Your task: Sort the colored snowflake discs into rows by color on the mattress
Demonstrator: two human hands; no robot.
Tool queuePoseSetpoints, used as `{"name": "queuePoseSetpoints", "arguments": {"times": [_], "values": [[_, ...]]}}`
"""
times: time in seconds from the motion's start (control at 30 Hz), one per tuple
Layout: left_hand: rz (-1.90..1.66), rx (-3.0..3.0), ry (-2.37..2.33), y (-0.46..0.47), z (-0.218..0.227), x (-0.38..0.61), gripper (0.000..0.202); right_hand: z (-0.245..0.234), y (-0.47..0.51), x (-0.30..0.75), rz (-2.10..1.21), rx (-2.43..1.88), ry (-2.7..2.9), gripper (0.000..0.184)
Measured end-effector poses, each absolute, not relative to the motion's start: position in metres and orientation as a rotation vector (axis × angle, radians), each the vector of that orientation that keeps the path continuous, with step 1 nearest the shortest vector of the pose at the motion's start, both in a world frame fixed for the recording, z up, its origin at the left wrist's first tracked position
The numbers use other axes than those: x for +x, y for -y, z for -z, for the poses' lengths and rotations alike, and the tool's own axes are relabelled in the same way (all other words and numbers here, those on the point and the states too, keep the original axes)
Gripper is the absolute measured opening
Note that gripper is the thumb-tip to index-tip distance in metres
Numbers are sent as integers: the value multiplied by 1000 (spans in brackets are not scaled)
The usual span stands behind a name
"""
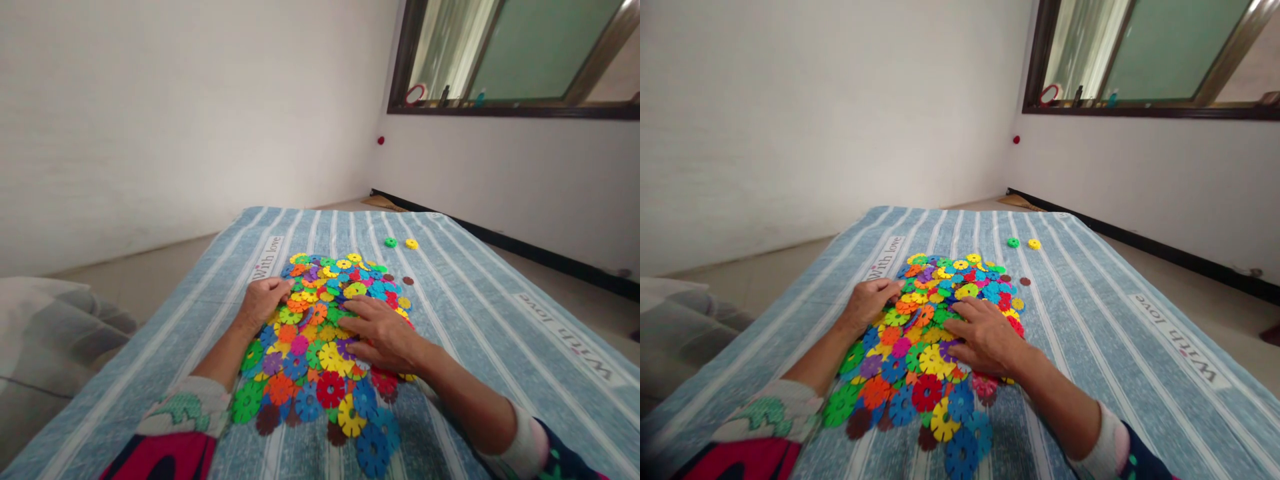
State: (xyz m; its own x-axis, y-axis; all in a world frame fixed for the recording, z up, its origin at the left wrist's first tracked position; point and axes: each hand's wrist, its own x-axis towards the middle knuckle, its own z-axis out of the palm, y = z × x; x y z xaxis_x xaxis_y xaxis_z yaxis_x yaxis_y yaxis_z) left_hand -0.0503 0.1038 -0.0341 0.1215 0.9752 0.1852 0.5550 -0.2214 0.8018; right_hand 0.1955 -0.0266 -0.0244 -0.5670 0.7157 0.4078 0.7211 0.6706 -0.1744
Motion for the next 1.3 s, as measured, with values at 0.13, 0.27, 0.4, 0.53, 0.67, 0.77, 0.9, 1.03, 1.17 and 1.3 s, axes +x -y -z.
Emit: {"name": "queuePoseSetpoints", "arguments": {"times": [0.13,0.27,0.4,0.53,0.67,0.77,0.9,1.03,1.17,1.3], "values": [[-973,1852,-1467,-104,35,-51,42,33,20,204,51,-1121,2370,16],[-957,1873,-1474,-103,34,-51,41,38,15,215,28,-1101,2288,20],[-966,1869,-1477,-103,34,-51,40,40,14,218,27,-1101,2242,23],[-975,1859,-1470,-103,35,-51,39,39,13,221,9,-1130,2228,20],[-971,1857,-1469,-103,36,-51,39,40,11,227,19,-1152,2211,5],[-961,1852,-1469,-104,35,-51,39,43,8,232,17,-1157,2210,19],[-960,1841,-1476,-103,33,-50,40,48,3,240,6,-1163,2197,18],[-967,1845,-1482,-103,32,-50,41,48,-1,249,14,-1172,2164,14],[-960,1855,-1493,-104,33,-50,41,46,-2,254,22,-1183,2126,13],[-968,1852,-1498,-104,32,-50,40,43,0,253,-1,-1180,2149,15]]}}
